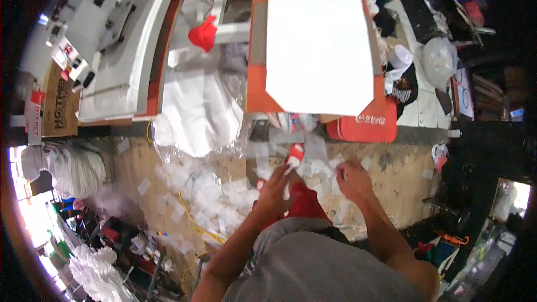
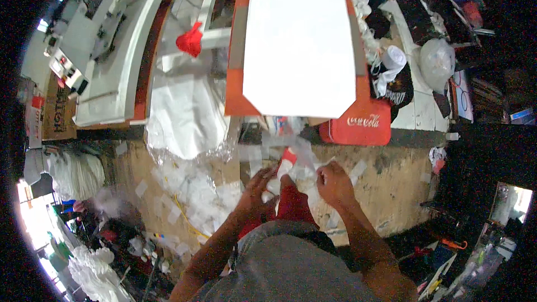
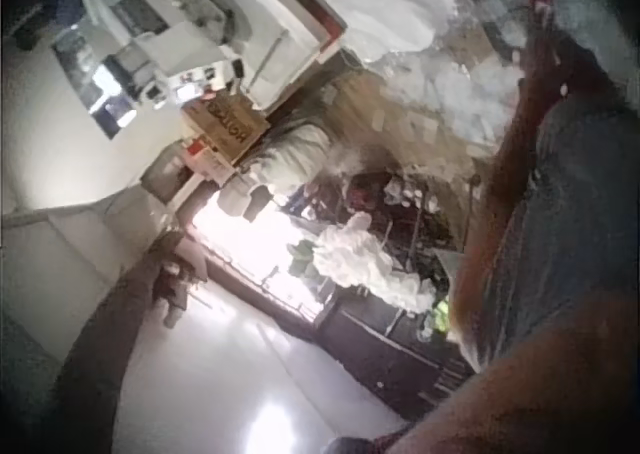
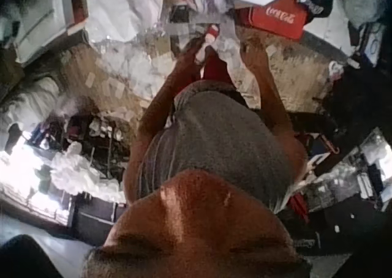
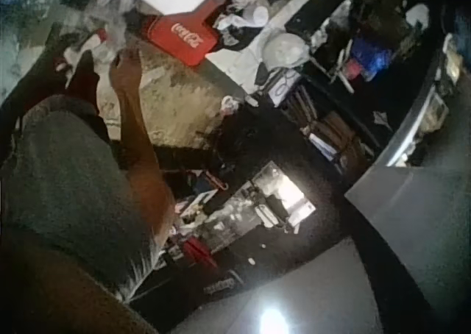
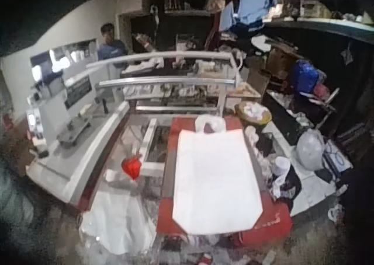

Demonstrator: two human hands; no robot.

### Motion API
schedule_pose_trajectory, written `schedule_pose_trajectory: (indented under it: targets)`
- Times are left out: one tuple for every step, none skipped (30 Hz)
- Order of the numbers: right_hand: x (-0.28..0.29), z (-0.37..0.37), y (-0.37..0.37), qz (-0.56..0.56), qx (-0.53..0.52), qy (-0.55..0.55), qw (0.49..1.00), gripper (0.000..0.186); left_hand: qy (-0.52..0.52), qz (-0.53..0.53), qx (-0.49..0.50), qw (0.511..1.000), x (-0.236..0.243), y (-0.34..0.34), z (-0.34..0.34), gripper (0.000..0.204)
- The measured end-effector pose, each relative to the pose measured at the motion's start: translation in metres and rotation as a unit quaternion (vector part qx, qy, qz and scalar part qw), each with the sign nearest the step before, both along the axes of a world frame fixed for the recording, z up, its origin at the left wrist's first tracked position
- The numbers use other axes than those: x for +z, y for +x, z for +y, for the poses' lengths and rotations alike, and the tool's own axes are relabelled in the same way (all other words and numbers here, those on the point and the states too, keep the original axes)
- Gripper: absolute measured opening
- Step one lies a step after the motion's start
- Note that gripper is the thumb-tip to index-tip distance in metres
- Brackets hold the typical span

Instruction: The person performs screen printing on tote bags using a heat press machine. The person places a white tote bag on the press, aligns a printed design sheet on top, and pulls down the press handle. After the press cycle, the person lifts the handle, removes the design sheet, and places the finished bag onto a nearby stack.

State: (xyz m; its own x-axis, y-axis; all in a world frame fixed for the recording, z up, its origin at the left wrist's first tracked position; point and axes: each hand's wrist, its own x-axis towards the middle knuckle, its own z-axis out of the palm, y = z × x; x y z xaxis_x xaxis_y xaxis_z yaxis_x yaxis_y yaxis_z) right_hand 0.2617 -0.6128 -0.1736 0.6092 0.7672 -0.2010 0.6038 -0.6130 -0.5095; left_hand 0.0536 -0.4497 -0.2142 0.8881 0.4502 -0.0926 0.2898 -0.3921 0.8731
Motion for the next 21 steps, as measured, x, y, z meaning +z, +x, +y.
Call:
schedule_pose_trajectory:
  targets:
    - [0.032,0.002,0.01,0.026,0.032,0.005,0.999,0.007,0.055,-0.036,-0.064,0.996,0.017,0.03,0.003,0.053]
    - [0.062,0.003,0.021,0.05,0.063,0.014,0.997,0.007,0.05,-0.035,-0.103,0.993,0.031,0.053,0.007,0.051]
    - [0.085,0.005,0.033,0.075,0.098,0.021,0.992,0.007,0.047,-0.03,-0.137,0.989,0.043,0.073,0.011,0.049]
    - [0.103,0.006,0.049,0.098,0.068,0.051,0.992,0.008,0.043,-0.022,-0.169,0.984,0.052,0.091,0.016,0.048]
    - [0.118,0.008,0.07,0.122,0.034,0.081,0.989,0.008,-0.007,0.022,-0.178,0.984,0.062,0.107,0.03,0.046]
    - [0.127,0.011,0.091,0.148,0.003,0.11,0.983,0.009,-0.058,0.067,-0.183,0.979,0.071,0.118,0.052,0.044]
    - [0.128,0.016,0.111,0.177,-0.048,0.141,0.973,0.01,-0.108,0.112,-0.188,0.97,0.079,0.126,0.071,0.043]
    - [0.126,0.022,0.13,0.209,-0.097,0.168,0.958,0.011,-0.037,0.036,-0.158,0.986,0.079,0.131,0.087,0.034]
    - [0.122,0.031,0.15,0.242,-0.144,0.194,0.94,0.012,-0.136,0.015,-0.122,0.983,0.082,0.137,0.102,0.029]
    - [0.114,0.043,0.17,0.22,-0.149,0.229,0.936,0.013,-0.233,-0.006,-0.084,0.969,0.091,0.147,0.118,0.024]
    - [0.099,0.057,0.189,0.201,-0.151,0.265,0.931,0.015,-0.208,-0.034,-0.064,0.976,0.077,0.154,0.136,0.019]
    - [0.084,0.072,0.205,0.182,-0.155,0.298,0.924,0.017,-0.184,-0.061,-0.045,0.98,0.063,0.165,0.152,0.015]
    - [0.068,0.083,0.222,0.188,-0.177,0.319,0.912,0.018,-0.243,-0.015,0.03,0.97,0.098,0.188,0.159,0.014]
    - [0.06,0.101,0.233,0.196,-0.187,0.342,0.9,0.02,-0.233,-0.037,0.077,0.969,0.093,0.203,0.173,0.015]
    - [0.052,0.121,0.243,0.205,-0.197,0.364,0.887,0.021,-0.223,-0.058,0.124,0.965,0.088,0.217,0.188,0.016]
    - [0.043,0.137,0.254,0.182,-0.199,0.375,0.887,0.023,-0.18,-0.063,0.143,0.971,0.092,0.235,0.202,0.017]
    - [0.036,0.152,0.265,0.156,-0.202,0.385,0.887,0.025,-0.137,-0.068,0.16,0.975,0.096,0.254,0.215,0.018]
    - [0.029,0.164,0.276,0.131,-0.205,0.394,0.886,0.027,-0.095,-0.073,0.178,0.977,0.1,0.269,0.225,0.02]
    - [0.022,0.175,0.288,0.108,-0.203,0.384,0.894,0.03,-0.089,-0.068,0.188,0.976,0.098,0.281,0.234,0.024]
    - [0.018,0.187,0.298,0.087,-0.2,0.373,0.902,0.033,-0.082,-0.062,0.202,0.974,0.089,0.289,0.246,0.029]
    - [0.014,0.196,0.307,0.065,-0.197,0.363,0.908,0.036,-0.075,-0.057,0.214,0.972,0.08,0.298,0.258,0.034]
